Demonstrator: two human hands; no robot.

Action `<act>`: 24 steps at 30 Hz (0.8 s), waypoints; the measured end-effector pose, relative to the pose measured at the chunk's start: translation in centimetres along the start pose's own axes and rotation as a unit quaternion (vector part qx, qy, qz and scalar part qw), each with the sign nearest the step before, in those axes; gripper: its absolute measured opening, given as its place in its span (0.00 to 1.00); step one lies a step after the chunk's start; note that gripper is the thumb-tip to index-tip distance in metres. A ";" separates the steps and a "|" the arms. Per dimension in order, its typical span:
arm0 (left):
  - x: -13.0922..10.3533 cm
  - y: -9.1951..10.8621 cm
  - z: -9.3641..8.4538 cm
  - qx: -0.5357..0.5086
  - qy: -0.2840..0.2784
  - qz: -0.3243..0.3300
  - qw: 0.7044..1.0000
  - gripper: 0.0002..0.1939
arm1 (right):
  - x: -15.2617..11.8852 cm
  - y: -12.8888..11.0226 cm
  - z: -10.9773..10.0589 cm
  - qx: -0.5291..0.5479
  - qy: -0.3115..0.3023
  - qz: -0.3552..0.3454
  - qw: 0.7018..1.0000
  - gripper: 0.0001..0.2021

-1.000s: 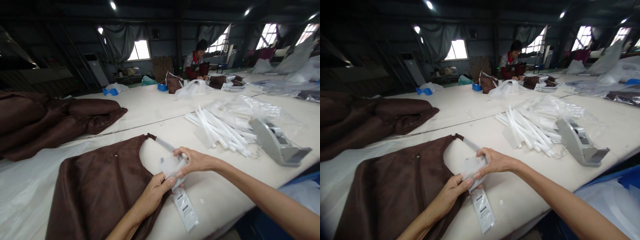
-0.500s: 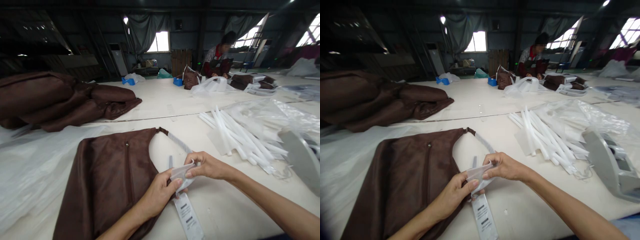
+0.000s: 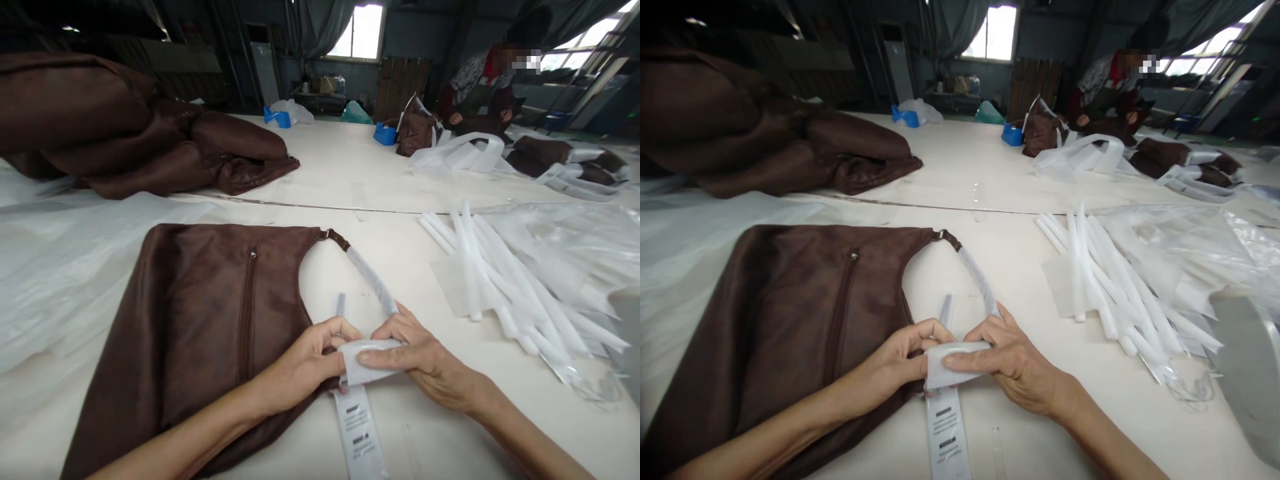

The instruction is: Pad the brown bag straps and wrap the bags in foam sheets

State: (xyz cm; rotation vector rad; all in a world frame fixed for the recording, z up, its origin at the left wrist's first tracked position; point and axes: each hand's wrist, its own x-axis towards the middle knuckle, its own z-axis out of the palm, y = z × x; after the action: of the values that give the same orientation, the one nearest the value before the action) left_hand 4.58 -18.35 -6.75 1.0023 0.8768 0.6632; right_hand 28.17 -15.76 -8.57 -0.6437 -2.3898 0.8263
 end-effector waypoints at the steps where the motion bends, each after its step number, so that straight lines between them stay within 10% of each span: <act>1: 0.0 0.0 -0.2 -0.021 -0.005 -0.004 1.000 0.13 | 0.0 0.0 0.0 -0.019 0.002 -0.006 1.000 0.19; 15: 1.3 -0.9 -0.7 -0.011 -0.013 -0.013 1.000 0.23 | -1.5 -0.3 0.9 -0.153 0.045 -0.024 0.987 0.25; 20: 1.4 -0.1 -0.4 0.052 0.010 -0.015 0.998 0.25 | -6.8 -1.8 0.3 -0.091 0.200 0.095 0.971 0.20; 24: 2.0 -0.2 -1.0 0.138 0.036 -0.027 0.989 0.27 | -12.3 -3.9 -1.6 -0.065 0.358 0.241 0.900 0.13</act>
State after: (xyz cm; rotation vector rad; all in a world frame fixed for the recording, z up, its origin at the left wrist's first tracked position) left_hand 4.75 -16.38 -7.87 1.2040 1.0755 0.5437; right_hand 37.32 -25.00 -8.78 -1.3605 -1.6292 0.4808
